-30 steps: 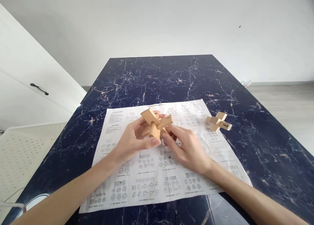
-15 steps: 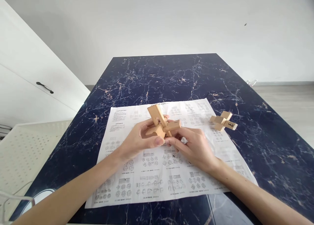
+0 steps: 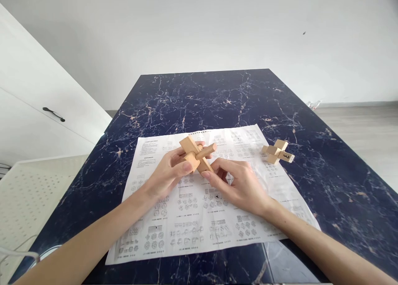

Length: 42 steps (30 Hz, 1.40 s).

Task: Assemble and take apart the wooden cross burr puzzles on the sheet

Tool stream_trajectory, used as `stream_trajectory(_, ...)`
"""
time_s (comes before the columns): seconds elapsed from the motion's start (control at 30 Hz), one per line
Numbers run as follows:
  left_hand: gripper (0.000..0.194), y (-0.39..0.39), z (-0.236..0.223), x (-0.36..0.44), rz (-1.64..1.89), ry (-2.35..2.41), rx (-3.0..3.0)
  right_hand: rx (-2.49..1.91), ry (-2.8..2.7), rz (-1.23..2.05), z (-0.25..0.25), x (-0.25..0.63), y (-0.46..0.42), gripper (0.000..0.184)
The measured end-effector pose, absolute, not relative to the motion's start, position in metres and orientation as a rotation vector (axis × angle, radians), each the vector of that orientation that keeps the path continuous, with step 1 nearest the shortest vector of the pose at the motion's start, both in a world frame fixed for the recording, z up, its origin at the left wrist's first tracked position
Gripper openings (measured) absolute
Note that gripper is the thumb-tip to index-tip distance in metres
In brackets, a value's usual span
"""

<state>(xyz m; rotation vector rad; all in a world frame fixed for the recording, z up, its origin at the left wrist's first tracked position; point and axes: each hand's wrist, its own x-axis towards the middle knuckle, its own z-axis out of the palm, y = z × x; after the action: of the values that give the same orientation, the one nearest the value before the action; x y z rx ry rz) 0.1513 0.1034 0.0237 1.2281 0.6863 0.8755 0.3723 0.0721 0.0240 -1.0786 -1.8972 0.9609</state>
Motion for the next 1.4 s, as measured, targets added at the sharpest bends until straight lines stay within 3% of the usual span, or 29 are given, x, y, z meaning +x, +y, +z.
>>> stream_trajectory(0.1, 0.074, 0.102, 0.024, 0.153, 0.830, 0.696, 1.272, -1.062, -1.759, 0.959, 0.025, 0.374, 0.073, 0.025)
stream_trajectory(0.23, 0.071, 0.094, 0.026, 0.154, 0.739, 0.766, 1.321, -1.028, -1.691, 0.900, 0.027, 0.374, 0.077, 0.038)
stream_trajectory(0.3, 0.071, 0.090, 0.027, 0.154, 0.721, 0.778, 1.314, -1.020, -1.736, 0.930, 0.027, 0.375, 0.080, 0.025)
stream_trajectory(0.57, 0.082, 0.098, 0.035, 0.151, 0.710, 0.669, 1.266, -0.938, -1.529, 1.352, 0.027, 0.383, 0.089, 0.031)
stream_trajectory(0.67, 0.074, 0.099, 0.036, 0.150, 0.862, 0.803, 1.476, -0.923, -1.417, 1.426, 0.029, 0.385, 0.091, 0.035)
stream_trajectory(0.83, 0.039, 0.094, 0.038, 0.154, 1.024, 1.087, 1.982, -0.956, -1.396, 1.387, 0.032, 0.386, 0.091, 0.037)
stream_trajectory(0.97, 0.051, 0.091, 0.041, 0.158, 1.033, 1.076, 2.072, -0.987, -1.446, 1.364, 0.033, 0.383, 0.088, 0.038)
stream_trajectory(1.17, 0.050, 0.094, 0.044, 0.153, 0.994, 1.164, 1.874, -1.006, -1.368, 1.377, 0.027, 0.384, 0.086, 0.036)
stream_trajectory(1.33, 0.080, 0.095, 0.043, 0.151, 0.797, 1.005, 1.573, -1.069, -1.435, 1.263, 0.028, 0.384, 0.085, 0.034)
stream_trajectory(1.4, 0.077, 0.095, 0.043, 0.154, 0.751, 0.991, 1.529, -1.085, -1.479, 1.221, 0.030, 0.382, 0.083, 0.033)
